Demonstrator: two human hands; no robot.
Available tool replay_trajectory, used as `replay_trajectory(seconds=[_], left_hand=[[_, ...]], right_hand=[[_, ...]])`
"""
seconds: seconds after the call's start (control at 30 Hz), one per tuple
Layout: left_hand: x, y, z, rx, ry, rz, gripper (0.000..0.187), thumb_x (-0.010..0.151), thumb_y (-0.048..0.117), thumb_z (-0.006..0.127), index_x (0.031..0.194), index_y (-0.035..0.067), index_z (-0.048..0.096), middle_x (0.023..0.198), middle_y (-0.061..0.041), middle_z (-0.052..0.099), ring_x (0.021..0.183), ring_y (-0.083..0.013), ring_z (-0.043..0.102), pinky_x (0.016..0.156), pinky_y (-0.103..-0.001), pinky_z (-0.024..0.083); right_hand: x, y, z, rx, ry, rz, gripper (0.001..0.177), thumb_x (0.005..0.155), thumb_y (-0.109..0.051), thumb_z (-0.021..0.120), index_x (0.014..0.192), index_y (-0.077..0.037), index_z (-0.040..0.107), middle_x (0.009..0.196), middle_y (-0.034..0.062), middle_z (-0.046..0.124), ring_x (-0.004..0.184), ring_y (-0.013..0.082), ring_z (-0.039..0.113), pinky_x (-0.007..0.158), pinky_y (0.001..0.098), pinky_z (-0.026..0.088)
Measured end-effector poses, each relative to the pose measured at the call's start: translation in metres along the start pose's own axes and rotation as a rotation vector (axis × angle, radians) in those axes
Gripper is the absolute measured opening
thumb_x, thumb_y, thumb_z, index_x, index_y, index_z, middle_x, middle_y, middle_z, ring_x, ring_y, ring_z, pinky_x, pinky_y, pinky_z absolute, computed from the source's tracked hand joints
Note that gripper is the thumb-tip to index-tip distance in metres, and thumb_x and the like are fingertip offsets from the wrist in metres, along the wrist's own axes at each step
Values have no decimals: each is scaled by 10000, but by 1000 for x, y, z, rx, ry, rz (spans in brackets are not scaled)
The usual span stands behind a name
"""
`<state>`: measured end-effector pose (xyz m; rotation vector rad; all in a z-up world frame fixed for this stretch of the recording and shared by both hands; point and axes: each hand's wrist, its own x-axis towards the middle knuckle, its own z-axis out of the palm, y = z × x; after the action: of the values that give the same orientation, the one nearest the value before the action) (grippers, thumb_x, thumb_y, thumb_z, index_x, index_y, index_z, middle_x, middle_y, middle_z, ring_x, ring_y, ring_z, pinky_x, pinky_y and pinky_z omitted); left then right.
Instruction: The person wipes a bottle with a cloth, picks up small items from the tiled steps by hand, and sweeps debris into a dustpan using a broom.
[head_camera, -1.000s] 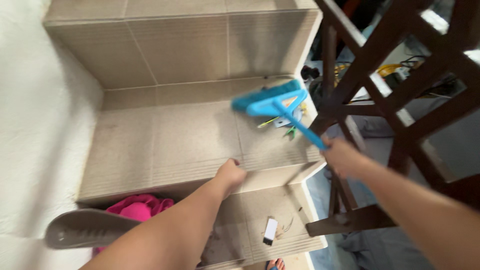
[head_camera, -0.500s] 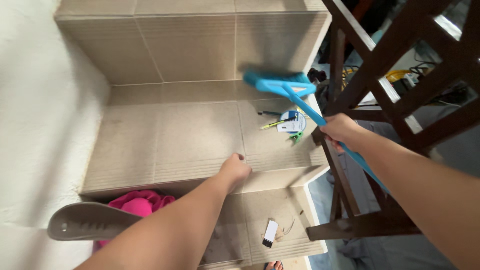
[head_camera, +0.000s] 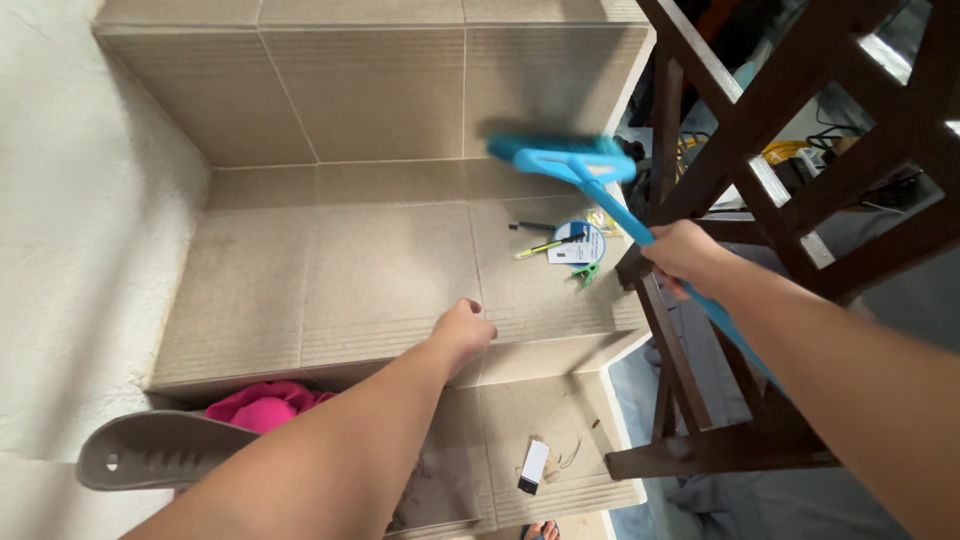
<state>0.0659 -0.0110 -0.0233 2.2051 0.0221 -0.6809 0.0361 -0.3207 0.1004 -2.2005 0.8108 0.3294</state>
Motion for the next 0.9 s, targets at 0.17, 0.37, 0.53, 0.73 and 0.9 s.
replay_trajectory(seconds=[0.17,0.37,0.53,0.73,0.9], left_hand=[[0,2,-5,-2,-8,-22,644,822,182,725,1428,93,528,1402,-184,610,1325,-319,579,1106,-388,468],[-3,-1,-10,-38,-3,-41,657,828,175,721,1447,101,512,1435,-177,583,1355,-313,548,1122,-389,447],[-7,-3,-17,-82,-13,-50,645,853,184,708,1455,88,499,1447,-181,575,1357,-310,547,1120,-396,449],[-8,-1,-19,-30,-33,-59,641,861,184,694,1463,107,490,1452,-165,569,1361,-297,545,1126,-387,447],[-1,-4,-15,-42,-2,-41,636,850,153,675,1459,84,506,1430,-191,590,1349,-309,564,1128,-378,451]], right_hand=[[-20,12,10,-248,-23,106,589,1019,-206,592,1575,-214,398,712,77,603,434,140,484,377,285,448],[-74,30,-3,-130,-26,121,603,996,-193,595,1575,-255,437,682,81,517,425,145,446,370,304,385],[-11,1,6,-60,56,3,580,996,-165,596,1557,-176,446,690,95,558,393,179,473,351,333,431],[24,43,36,-260,-36,3,451,1026,-159,563,1468,-70,569,701,131,582,459,231,539,438,386,479],[-55,105,32,-907,-220,-51,468,1066,-352,482,1520,-239,474,840,30,633,745,120,657,783,306,593]])
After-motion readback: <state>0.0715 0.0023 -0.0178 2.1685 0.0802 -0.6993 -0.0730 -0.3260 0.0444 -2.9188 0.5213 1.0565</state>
